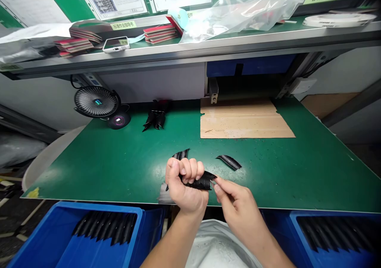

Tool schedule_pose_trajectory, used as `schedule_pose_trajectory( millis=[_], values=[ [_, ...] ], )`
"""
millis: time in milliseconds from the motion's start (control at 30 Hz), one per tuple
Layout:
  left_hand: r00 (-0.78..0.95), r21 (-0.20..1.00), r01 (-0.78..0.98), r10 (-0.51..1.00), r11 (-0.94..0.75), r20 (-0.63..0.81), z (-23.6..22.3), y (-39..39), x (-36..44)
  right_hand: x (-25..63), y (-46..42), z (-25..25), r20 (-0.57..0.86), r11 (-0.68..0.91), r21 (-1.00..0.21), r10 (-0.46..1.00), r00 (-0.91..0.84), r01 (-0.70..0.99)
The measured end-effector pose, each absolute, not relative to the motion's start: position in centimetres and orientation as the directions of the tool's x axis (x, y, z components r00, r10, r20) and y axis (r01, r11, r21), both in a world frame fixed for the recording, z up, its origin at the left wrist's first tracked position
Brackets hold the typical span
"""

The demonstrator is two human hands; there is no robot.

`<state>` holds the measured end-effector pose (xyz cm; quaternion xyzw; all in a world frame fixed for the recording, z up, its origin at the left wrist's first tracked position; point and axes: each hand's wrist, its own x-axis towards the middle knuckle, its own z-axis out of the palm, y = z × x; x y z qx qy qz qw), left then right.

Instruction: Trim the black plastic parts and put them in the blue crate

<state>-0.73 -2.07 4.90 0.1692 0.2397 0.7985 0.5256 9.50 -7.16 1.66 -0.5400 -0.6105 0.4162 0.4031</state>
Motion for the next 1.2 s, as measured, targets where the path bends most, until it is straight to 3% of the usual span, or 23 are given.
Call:
schedule_pose_trajectory(
  millis=[133,267,333,400,467,567,633,800,867,967,1033,1100,1133,1200],
  values=[
    [-0.394,0.562,-0.762,0.919,-0.321,-0.009,5.0,-2.0,-0.6,9.5,-7.4,1.0,0.142,0.159,-0.869,0.987,-0.072,0.469],
    [-0.389,0.546,-0.788,0.918,-0.286,-0.079,5.2,-1.6,-0.5,9.4,-8.1,-0.1,0.392,0.289,-0.588,0.919,-0.046,0.755],
    [-0.386,0.532,-0.802,0.915,-0.271,-0.115,5.3,-1.3,-0.5,9.3,-8.4,-0.6,0.533,0.332,-0.473,0.846,-0.035,0.816],
    [-0.381,0.514,-0.818,0.912,-0.258,-0.148,5.3,-1.1,-0.5,9.4,-8.4,-0.8,0.609,0.369,-0.504,0.793,0.019,0.781],
    [-0.365,0.494,-0.837,0.912,-0.236,-0.184,5.1,-1.0,-0.6,9.4,-8.2,-0.7,0.568,0.362,-0.662,0.814,0.123,0.656],
    [-0.289,0.441,-0.884,0.923,-0.155,-0.255,4.3,-0.7,-0.7,9.4,-7.4,-0.8,0.335,0.247,-0.882,0.928,0.166,0.401],
    [-0.229,0.379,-0.921,0.917,-0.095,-0.327,3.6,-0.5,-0.9,9.6,-6.7,-1.2,0.242,0.178,-0.928,0.956,0.166,0.326],
    [-0.142,0.225,-0.973,0.885,-0.043,-0.444,2.4,-0.1,-1.9,11.0,-6.2,-2.6,0.279,0.096,-0.934,0.799,0.532,0.344],
    [-0.133,0.202,-0.978,0.891,-0.048,-0.434,2.4,-0.2,-2.3,11.2,-6.4,-2.7,0.29,0.139,-0.932,0.838,0.463,0.333],
    [-0.109,0.187,-0.982,0.901,-0.032,-0.42,2.8,-0.3,-2.4,10.6,-7.0,-2.1,0.356,0.29,-0.903,0.918,0.173,0.317],
    [-0.092,0.21,-0.978,0.913,-0.007,-0.399,2.9,-0.2,-2.2,9.8,-7.3,-1.7,0.336,0.3,-0.911,0.938,0.087,0.282],
    [-0.08,0.296,-0.954,0.93,0.032,-0.358,2.3,0.0,-1.8,9.3,-7.2,-1.9,0.239,0.199,-0.938,0.964,0.114,0.284],
    [-0.086,0.38,-0.923,0.937,0.052,-0.337,1.6,0.2,-1.6,9.4,-7.0,-2.3,0.166,0.122,-0.946,0.978,0.125,0.301],
    [-0.154,0.657,-0.748,0.94,0.09,-0.305,-0.6,0.5,-1.4,10.1,-6.4,-3.8,-0.005,-0.058,-0.925,0.99,0.14,0.375]
  ],
)
